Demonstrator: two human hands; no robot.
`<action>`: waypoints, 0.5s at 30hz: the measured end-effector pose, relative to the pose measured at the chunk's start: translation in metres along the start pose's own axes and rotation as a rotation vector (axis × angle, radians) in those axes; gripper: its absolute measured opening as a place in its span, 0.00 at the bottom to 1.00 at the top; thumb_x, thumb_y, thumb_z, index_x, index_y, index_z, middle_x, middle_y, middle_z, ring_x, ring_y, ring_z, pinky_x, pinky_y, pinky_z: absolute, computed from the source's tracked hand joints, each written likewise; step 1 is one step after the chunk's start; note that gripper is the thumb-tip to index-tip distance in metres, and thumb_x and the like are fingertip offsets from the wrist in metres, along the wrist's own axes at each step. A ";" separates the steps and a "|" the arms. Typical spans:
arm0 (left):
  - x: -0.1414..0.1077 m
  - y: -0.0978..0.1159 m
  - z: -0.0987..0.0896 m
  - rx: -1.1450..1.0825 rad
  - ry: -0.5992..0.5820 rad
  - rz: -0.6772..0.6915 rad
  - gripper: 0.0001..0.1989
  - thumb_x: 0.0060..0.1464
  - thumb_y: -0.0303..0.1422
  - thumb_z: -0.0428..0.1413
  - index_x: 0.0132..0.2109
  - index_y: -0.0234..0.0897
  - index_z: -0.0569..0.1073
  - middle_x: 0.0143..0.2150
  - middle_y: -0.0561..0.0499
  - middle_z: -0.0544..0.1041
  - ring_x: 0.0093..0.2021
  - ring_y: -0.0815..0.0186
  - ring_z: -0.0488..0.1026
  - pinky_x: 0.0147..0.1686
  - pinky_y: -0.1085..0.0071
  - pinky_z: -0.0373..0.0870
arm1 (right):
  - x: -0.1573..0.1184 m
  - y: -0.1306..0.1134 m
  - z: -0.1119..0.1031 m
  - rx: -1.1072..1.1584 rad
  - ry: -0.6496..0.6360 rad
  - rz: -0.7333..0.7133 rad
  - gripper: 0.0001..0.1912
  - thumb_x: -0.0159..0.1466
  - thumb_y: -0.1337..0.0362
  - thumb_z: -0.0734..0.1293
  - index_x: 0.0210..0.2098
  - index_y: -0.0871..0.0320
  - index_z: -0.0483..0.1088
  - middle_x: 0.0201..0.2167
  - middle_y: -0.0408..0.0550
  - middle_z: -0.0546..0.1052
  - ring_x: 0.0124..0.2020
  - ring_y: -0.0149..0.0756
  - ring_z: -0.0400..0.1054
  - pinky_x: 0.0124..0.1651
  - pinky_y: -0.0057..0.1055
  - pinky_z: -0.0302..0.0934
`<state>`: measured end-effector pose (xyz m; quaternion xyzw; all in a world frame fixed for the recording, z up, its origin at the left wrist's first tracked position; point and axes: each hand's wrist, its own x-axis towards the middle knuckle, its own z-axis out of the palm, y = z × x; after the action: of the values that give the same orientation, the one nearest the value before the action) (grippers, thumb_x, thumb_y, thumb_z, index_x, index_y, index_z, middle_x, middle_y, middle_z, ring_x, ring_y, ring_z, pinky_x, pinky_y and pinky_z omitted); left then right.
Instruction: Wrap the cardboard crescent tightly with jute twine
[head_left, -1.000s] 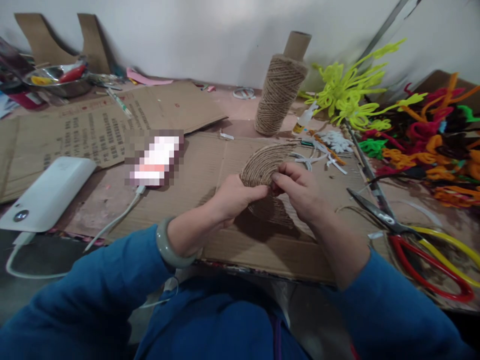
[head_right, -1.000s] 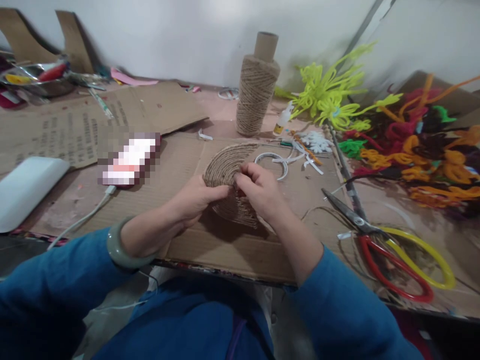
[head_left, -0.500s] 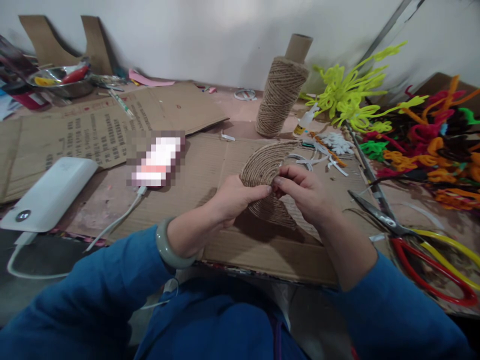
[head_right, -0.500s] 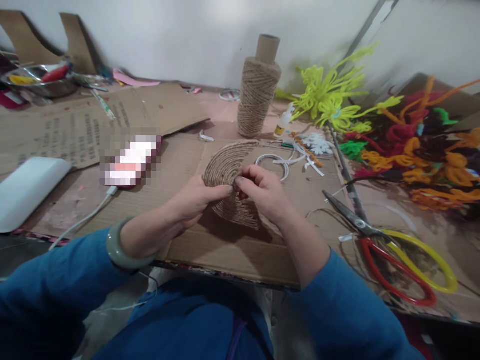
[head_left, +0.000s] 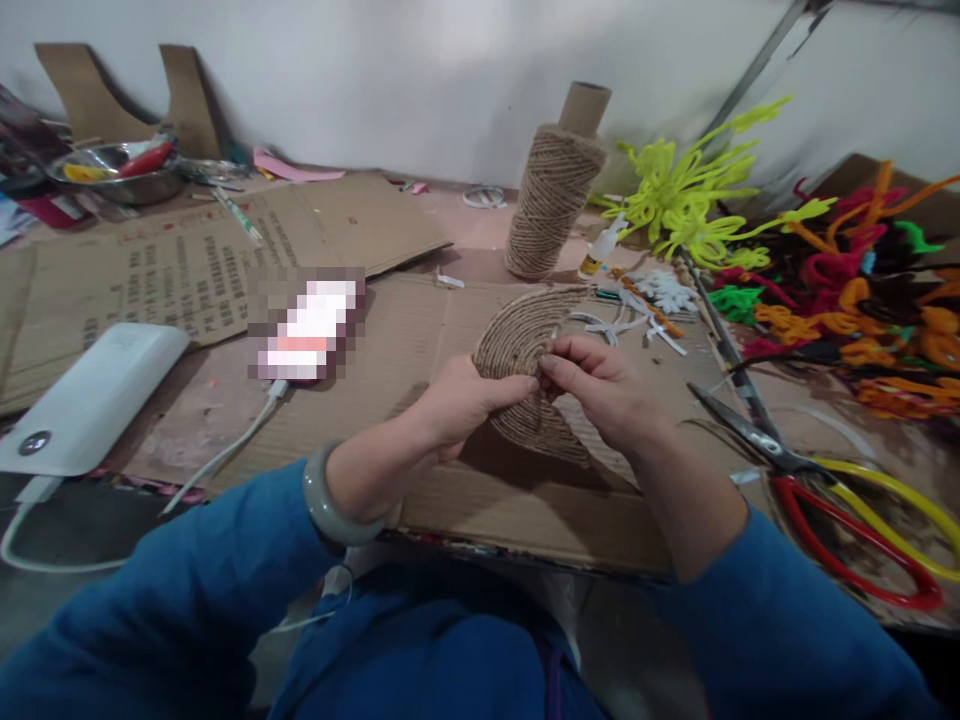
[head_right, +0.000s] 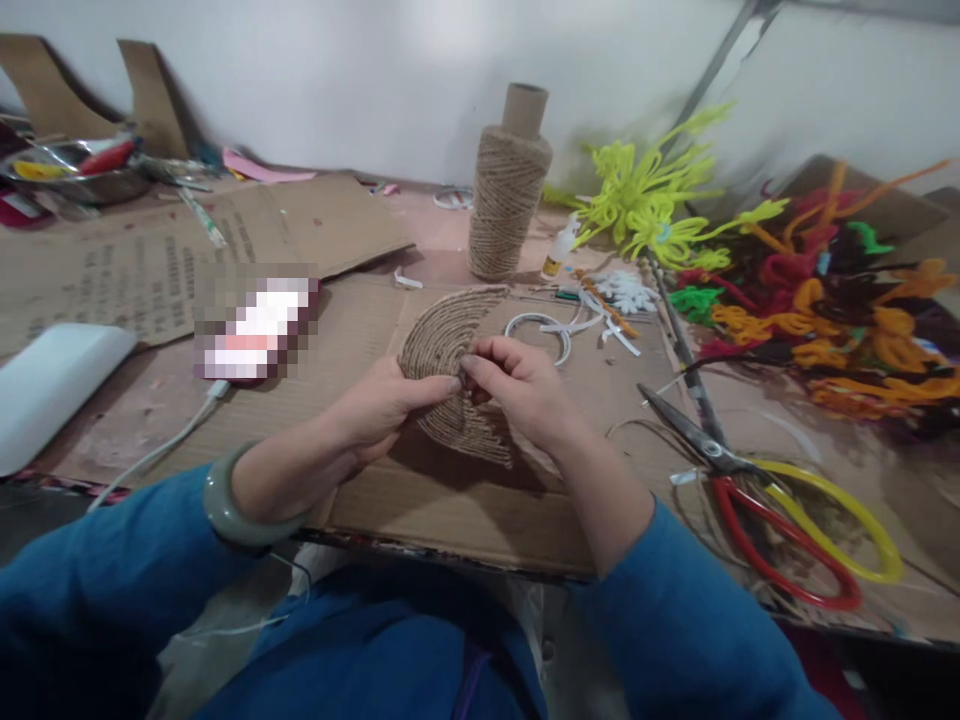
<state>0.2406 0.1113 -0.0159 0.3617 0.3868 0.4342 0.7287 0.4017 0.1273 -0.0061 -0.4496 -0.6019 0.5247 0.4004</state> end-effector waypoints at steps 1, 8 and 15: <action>0.000 0.000 0.000 0.006 0.005 0.003 0.14 0.39 0.29 0.67 0.37 0.32 0.79 0.32 0.49 0.81 0.34 0.64 0.76 0.42 0.65 0.72 | 0.000 -0.001 0.000 0.010 -0.011 0.001 0.10 0.53 0.56 0.70 0.27 0.56 0.68 0.21 0.41 0.69 0.24 0.29 0.63 0.28 0.29 0.62; 0.001 -0.002 0.001 0.076 0.046 0.046 0.12 0.39 0.29 0.66 0.36 0.32 0.79 0.32 0.50 0.80 0.34 0.64 0.76 0.40 0.67 0.71 | -0.002 -0.002 0.004 -0.119 0.043 -0.028 0.09 0.54 0.57 0.65 0.24 0.56 0.66 0.19 0.40 0.66 0.23 0.30 0.60 0.27 0.30 0.56; 0.001 -0.003 0.003 0.082 0.039 0.042 0.10 0.40 0.29 0.65 0.34 0.32 0.78 0.29 0.52 0.78 0.31 0.66 0.74 0.38 0.68 0.69 | 0.000 -0.001 0.007 -0.209 0.089 -0.048 0.10 0.54 0.56 0.64 0.24 0.56 0.64 0.20 0.40 0.65 0.25 0.30 0.59 0.29 0.31 0.54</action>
<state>0.2445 0.1102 -0.0178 0.3909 0.4107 0.4400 0.6964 0.3950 0.1249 -0.0064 -0.4972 -0.6457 0.4289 0.3898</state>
